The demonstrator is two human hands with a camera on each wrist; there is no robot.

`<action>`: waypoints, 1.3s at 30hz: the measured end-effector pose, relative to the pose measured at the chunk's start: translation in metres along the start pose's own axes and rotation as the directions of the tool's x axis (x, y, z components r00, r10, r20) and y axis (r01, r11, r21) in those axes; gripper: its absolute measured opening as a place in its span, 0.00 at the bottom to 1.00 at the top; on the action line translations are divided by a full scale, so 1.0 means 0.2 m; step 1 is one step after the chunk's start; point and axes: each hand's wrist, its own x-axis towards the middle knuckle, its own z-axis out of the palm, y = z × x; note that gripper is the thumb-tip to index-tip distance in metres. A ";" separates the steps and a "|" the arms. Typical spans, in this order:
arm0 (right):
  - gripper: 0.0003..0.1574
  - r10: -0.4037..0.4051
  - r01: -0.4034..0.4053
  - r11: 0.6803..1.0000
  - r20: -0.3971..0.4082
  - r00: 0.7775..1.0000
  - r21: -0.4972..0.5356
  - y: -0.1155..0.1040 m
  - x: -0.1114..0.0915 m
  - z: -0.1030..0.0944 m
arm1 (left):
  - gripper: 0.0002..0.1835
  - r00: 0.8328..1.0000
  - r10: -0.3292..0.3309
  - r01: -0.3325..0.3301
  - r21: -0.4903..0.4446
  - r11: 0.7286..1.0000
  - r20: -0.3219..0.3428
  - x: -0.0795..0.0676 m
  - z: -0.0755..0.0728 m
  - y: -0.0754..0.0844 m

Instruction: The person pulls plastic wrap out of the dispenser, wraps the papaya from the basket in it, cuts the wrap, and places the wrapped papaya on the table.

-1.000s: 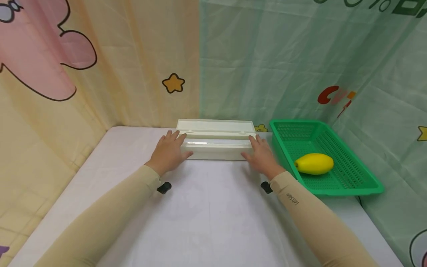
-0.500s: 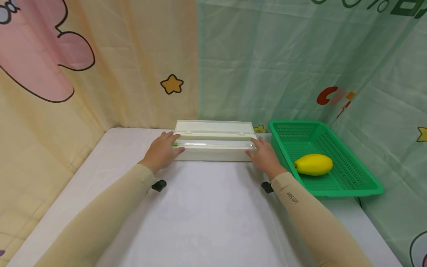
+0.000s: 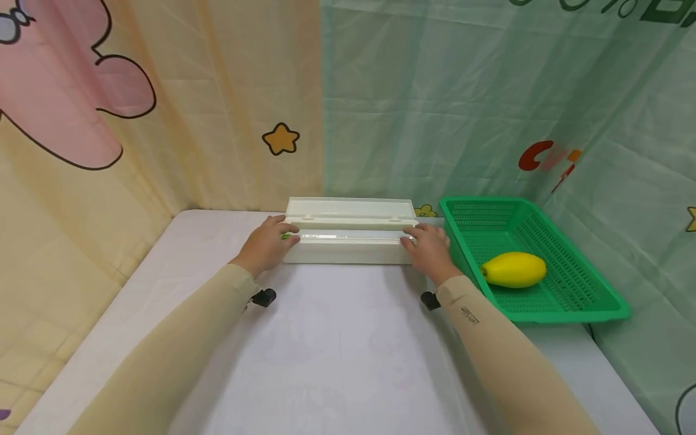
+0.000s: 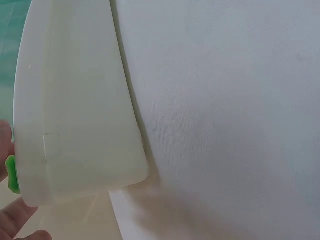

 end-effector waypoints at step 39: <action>0.22 0.025 -0.024 0.999 -0.033 0.999 0.027 0.02 0.09 0.00 | 0.12 0.995 0.054 -0.050 0.050 0.998 -0.088 0.09 0.03 0.02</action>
